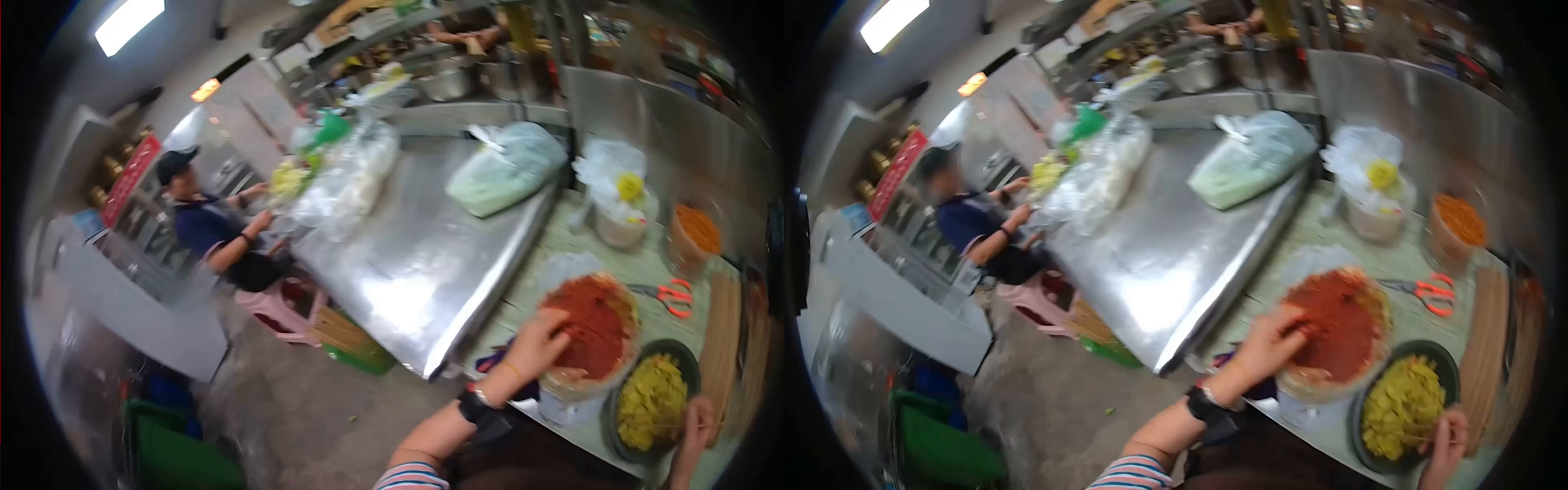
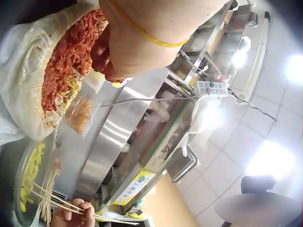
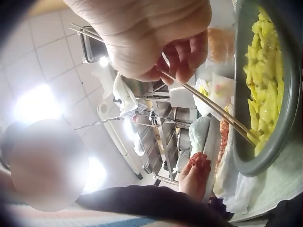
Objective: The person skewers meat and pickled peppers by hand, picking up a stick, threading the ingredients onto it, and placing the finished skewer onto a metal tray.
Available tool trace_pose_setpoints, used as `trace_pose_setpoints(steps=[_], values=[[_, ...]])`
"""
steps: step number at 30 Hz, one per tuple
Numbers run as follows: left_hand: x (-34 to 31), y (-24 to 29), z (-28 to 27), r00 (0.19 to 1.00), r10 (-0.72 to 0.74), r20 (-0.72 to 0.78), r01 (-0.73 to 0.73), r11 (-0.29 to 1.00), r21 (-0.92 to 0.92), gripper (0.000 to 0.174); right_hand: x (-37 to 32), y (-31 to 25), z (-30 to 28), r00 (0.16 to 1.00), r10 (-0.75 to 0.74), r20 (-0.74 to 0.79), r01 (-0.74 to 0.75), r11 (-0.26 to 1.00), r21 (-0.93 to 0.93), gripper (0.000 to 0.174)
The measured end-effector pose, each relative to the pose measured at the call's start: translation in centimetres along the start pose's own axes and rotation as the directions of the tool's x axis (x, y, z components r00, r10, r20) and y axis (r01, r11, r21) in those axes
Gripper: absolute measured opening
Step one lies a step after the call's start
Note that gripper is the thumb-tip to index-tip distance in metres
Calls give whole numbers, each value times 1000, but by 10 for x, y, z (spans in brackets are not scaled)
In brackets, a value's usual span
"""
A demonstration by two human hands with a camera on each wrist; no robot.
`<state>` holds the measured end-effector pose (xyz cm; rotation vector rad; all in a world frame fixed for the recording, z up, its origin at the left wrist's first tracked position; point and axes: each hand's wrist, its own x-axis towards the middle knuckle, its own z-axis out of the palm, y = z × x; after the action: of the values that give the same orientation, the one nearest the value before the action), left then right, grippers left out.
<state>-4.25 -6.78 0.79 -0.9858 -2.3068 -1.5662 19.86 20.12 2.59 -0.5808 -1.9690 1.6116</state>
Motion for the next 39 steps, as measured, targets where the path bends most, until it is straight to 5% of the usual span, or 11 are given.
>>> trace_pose_setpoints(steps=[3, 5, 9, 17, 21, 27, 31, 36, 37, 38, 39], values=[[4, 12, -12, 989, -148, -31, 148, 989, 4, 23, -8, -34, 10, 985, 146, 87, -144, 989, -30, 19], [14, 30, -23, 943, -332, 38, 332, 920, -207, 21, -5, -49, 4, 984, 89, 154, -89, 996, -7, 27], [20, 14, -25, 947, -317, -48, 285, 902, -323, 16, 0, -53, -8, 997, 76, -16, -73, 986, 152, 33], [45, 5, -20, 965, -262, 33, 261, 965, 37, 16, -11, -2, 6, 999, 46, 24, -50, 960, 276, 35], [69, 9, -5, 991, -88, 99, 54, 951, 305, 17, -13, 5, 8, 998, 56, 20, -59, 948, 314, 34], [93, 8, 25, 927, -169, 335, -121, 711, 693, 15, -14, 5, 8, 999, 47, 18, -50, 949, 312, 32], [98, 7, 37, 900, -296, 321, -111, 556, 824, 17, -14, 5, 7, 999, 49, 22, -54, 945, 321, 31], [98, -1, 25, 909, -287, 302, -48, 647, 761, 17, -13, 4, 6, 999, 30, 20, -35, 944, 329, 31], [97, -13, 17, 875, -335, 348, 140, 865, 482, 17, -14, 4, 6, 999, 28, 20, -33, 943, 332, 31], [97, -10, 12, 838, -359, 412, 331, 933, 139, 17, -14, 4, 6, 1000, 26, 14, -29, 942, 336, 31], [94, -5, 10, 839, -355, 413, 326, 935, 141, 17, -14, 5, 6, 999, 35, 12, -37, 944, 327, 31]])
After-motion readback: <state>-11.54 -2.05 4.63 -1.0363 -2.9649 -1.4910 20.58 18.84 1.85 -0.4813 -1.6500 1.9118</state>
